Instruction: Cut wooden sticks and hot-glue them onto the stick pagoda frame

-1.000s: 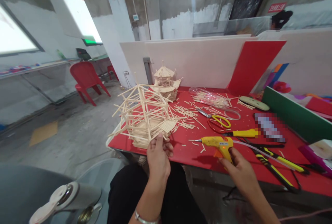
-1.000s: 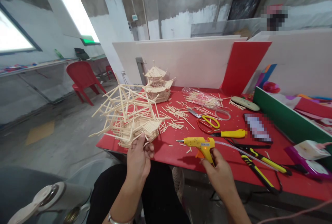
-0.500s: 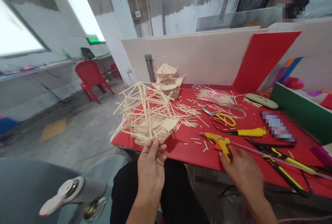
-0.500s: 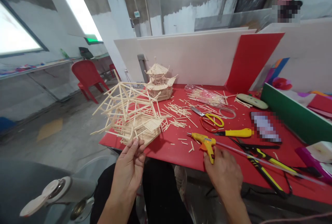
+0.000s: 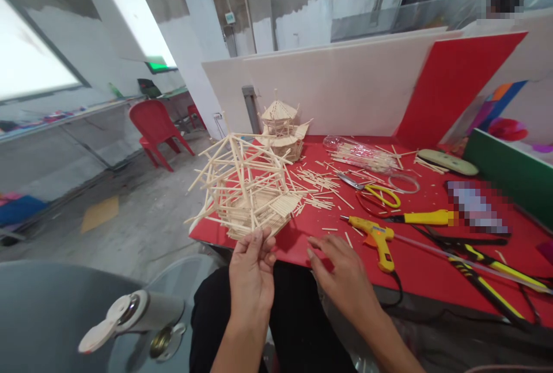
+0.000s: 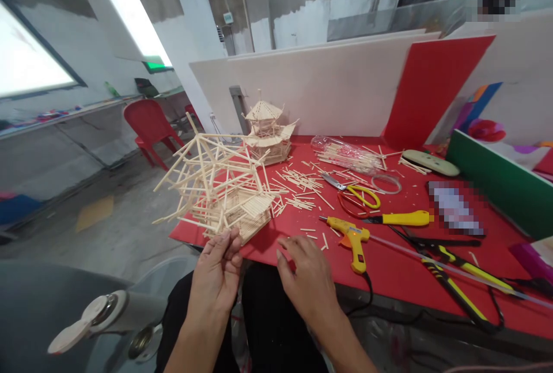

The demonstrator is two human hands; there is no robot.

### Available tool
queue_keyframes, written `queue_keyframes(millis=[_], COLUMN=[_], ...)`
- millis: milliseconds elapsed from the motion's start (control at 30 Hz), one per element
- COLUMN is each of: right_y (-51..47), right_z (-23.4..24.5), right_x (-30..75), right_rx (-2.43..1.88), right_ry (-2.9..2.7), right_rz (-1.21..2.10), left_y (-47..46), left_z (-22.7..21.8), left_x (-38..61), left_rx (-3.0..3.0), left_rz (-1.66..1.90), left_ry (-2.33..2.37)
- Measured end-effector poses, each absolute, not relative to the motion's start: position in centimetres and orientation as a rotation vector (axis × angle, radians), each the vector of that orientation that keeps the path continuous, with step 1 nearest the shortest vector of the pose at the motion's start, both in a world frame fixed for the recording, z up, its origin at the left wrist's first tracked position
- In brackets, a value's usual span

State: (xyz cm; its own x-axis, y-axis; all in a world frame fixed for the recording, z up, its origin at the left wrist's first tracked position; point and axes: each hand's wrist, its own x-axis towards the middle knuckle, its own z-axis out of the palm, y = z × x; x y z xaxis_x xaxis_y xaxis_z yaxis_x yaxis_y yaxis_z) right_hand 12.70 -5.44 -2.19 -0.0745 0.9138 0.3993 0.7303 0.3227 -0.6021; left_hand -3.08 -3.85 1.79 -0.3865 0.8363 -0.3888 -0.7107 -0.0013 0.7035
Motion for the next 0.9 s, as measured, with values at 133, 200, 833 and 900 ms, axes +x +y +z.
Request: queue_keyframes(millis=[133,200,833,900], right_y=[-5.43,-5.41,-5.26,-5.23], right_z=[-2.17,-2.15,-1.98,-1.86], right_x=[12.6,12.47,11.75,11.73], right_rx=[-1.415,-1.413,-1.375,-1.376], right_ry=[-1.843,-1.843,-1.856,-1.858], right_rz=[0.339,0.359,0.435,0.427], left_y=[-3.72,-3.64,-3.4,-3.27], left_z=[1.65,1.6,1.18,0.98], left_x=[-3.07,-3.11,-3.53,-3.59], left_rx=[0.206,0.221,0.207,0.198], left_rz=[1.68,1.678,1.723,1.72], left_ry=[1.041,1.028,1.022,1.011])
